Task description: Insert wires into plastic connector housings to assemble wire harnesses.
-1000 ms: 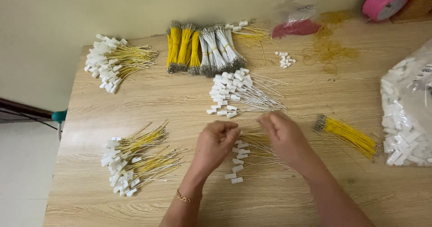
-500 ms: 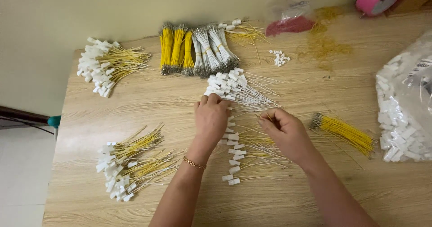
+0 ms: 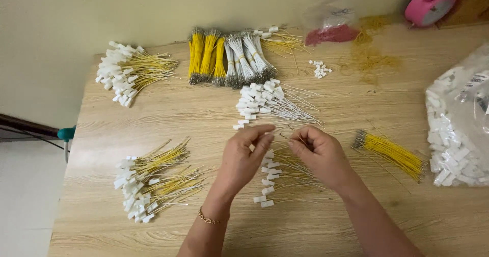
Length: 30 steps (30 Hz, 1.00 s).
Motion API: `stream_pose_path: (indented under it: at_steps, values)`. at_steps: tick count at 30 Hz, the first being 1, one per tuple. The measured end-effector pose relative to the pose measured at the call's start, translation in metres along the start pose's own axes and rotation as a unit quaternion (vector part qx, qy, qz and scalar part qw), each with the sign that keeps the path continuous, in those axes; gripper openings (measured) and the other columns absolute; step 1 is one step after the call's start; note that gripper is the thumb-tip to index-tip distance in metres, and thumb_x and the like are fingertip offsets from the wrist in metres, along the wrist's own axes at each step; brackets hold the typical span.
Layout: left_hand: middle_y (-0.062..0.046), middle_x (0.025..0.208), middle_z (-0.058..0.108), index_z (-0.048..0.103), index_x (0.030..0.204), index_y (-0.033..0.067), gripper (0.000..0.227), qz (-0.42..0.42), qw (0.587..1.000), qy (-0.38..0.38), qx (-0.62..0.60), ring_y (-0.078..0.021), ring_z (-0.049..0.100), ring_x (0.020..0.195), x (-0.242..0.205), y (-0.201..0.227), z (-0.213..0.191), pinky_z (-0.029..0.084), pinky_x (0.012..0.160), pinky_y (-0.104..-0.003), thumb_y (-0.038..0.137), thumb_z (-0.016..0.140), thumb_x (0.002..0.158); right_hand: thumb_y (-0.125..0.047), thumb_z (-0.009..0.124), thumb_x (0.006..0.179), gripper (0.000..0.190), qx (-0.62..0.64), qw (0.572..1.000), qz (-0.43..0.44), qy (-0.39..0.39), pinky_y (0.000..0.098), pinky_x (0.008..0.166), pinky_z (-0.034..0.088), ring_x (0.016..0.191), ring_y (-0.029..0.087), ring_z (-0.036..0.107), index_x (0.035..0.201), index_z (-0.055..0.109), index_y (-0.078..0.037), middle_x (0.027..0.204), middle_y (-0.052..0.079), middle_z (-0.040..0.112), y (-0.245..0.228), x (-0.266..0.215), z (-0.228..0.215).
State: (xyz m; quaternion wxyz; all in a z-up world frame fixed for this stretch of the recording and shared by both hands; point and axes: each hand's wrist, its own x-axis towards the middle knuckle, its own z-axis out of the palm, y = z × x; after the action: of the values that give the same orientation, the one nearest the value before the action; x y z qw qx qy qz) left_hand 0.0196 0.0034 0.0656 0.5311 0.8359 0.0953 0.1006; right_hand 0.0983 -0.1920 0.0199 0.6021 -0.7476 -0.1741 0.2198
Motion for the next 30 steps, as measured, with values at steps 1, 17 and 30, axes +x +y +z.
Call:
stream_pose_path:
  at_steps: [1,17,30]
  values:
    - [-0.007,0.09,0.075,0.076,0.116,0.0081,0.024,0.0,1.0,0.002,-0.001,-0.0141,0.067,0.075,-0.002,-0.004,0.002,0.055,0.066,-0.028,0.019,0.071,0.095,-0.015,0.07,0.096,0.012,-0.001,1.0,-0.001,-0.002,0.024,0.061,0.047,0.07,0.006,0.053,0.099,0.07,-0.003,0.079,-0.002,0.061,-0.003,-0.001,0.002]
    - [0.001,0.086,0.067,0.074,0.105,0.0016,0.015,-0.056,0.982,-0.045,-0.173,-0.0054,0.056,0.075,-0.016,-0.023,0.015,0.051,0.067,-0.022,0.014,0.068,0.1,-0.016,0.064,0.098,0.011,0.047,0.999,0.007,-0.013,0.0242,0.058,0.05,0.068,0.007,0.059,0.1,0.066,-0.005,0.081,0.0,0.069,-0.016,-0.01,0.005]
    - [0.003,0.084,0.064,0.071,0.103,0.0017,0.014,-0.072,0.972,-0.054,-0.216,-0.0041,0.053,0.073,-0.016,-0.021,0.019,0.048,0.063,-0.021,0.014,0.065,0.102,-0.018,0.056,0.103,0.014,0.082,0.996,0.029,-0.012,0.0252,0.052,0.047,0.059,0.009,0.056,0.103,0.06,-0.005,0.078,0.005,0.073,-0.016,-0.011,0.006]
